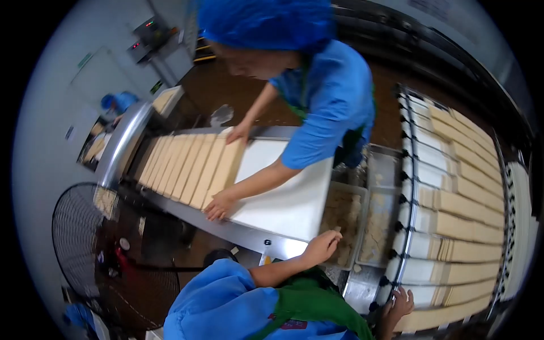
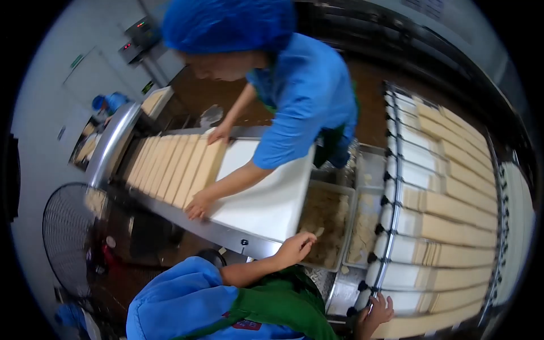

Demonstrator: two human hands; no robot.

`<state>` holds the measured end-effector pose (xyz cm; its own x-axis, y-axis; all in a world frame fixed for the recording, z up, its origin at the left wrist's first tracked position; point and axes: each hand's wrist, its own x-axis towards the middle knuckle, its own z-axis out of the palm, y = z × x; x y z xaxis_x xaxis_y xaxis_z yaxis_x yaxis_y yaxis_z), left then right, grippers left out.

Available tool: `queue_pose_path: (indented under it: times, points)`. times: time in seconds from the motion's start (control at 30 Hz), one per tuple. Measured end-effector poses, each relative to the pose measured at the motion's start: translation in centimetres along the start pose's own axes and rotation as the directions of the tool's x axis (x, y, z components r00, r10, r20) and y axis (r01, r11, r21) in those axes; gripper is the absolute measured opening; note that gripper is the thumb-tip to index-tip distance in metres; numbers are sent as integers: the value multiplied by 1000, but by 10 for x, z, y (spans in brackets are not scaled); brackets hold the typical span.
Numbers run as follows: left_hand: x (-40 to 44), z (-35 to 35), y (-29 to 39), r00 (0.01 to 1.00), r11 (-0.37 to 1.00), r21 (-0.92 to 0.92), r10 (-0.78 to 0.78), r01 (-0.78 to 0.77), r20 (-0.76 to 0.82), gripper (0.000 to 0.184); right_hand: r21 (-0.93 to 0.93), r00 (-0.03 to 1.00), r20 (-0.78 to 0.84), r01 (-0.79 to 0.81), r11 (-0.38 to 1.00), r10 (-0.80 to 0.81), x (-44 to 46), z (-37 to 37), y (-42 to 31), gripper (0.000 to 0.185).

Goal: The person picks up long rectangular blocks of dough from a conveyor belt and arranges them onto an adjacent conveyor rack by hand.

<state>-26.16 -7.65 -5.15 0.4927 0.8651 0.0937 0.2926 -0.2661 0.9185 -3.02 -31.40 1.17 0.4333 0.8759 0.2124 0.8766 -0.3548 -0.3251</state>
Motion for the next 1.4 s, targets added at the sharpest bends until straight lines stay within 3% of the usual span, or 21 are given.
queue_pose_path:
  times: [0.07,0.13,0.17,0.2,0.27,0.33,0.4,0.47,0.53,0.57,0.63,0.67,0.77,0.9,1.0,1.07,1.1,1.13,1.2,1.3,1.4]
  points:
    - [-5,-19,5,998,999,34,-17,19,-62,13,63,992,-29,121,991,-120,22,29,-9,27]
    - [-12,-40,-2,983,999,53,24,-14,-181,11,197,999,28,34,980,-40,36,64,-14,23]
    - [-15,-52,-4,972,999,33,10,-3,-235,9,221,992,93,68,973,-91,49,66,-31,16]
    - [-18,-67,-5,958,998,50,-15,31,-287,10,259,990,21,128,957,-138,57,77,-49,12]
    - [-25,-94,-17,899,990,49,-97,130,-426,11,354,976,85,158,922,-200,74,90,-80,12]
    - [-31,-125,-46,801,997,31,-41,74,-597,12,433,956,134,181,883,-262,90,109,-111,12]
    - [-43,-162,-66,695,951,-69,-269,302,-667,17,446,927,39,319,836,-374,102,120,-157,12]
    - [-53,-203,-82,568,928,-108,-307,357,-764,24,508,889,63,363,782,-454,118,127,-199,13]
    - [-70,-239,-128,513,841,207,-95,500,-853,45,530,843,24,445,722,-538,127,137,-245,15]
    - [-77,-256,-135,451,719,111,-300,686,-841,61,528,838,28,451,720,-545,131,140,-269,15]
    - [-90,-285,-148,384,625,85,-362,776,-849,69,578,829,172,352,736,-532,139,146,-313,19]
    - [-92,-299,-155,320,522,72,-405,850,-857,77,574,827,175,354,738,-533,147,154,-332,19]
    - [-91,-331,-169,273,435,0,-563,900,-780,89,617,737,156,448,648,-658,168,204,-378,30]
    - [-88,-344,-200,415,526,86,-549,846,-726,91,558,693,170,518,648,-700,194,279,-428,37]
    - [-78,-350,-187,446,436,199,-590,878,-673,92,388,718,213,560,732,-663,216,330,-462,51]
    - [-75,-352,-190,423,332,274,-561,902,-711,91,293,759,321,490,821,-567,233,351,-494,65]
    - [-81,-348,-201,491,322,377,-454,869,-744,90,258,776,348,460,849,-526,243,358,-510,69]
    - [-84,-346,-204,517,338,396,-459,854,-722,90,228,790,371,432,873,-488,251,364,-529,73]
    - [-85,-349,-200,574,345,467,-351,814,-740,88,185,805,392,404,896,-444,269,373,-564,74]
    - [-82,-353,-194,597,357,484,-376,799,-708,87,195,761,513,347,918,-397,291,368,-616,70]
    - [-83,-354,-196,627,377,508,-349,775,-697,88,167,774,495,360,918,-394,301,387,-647,68]
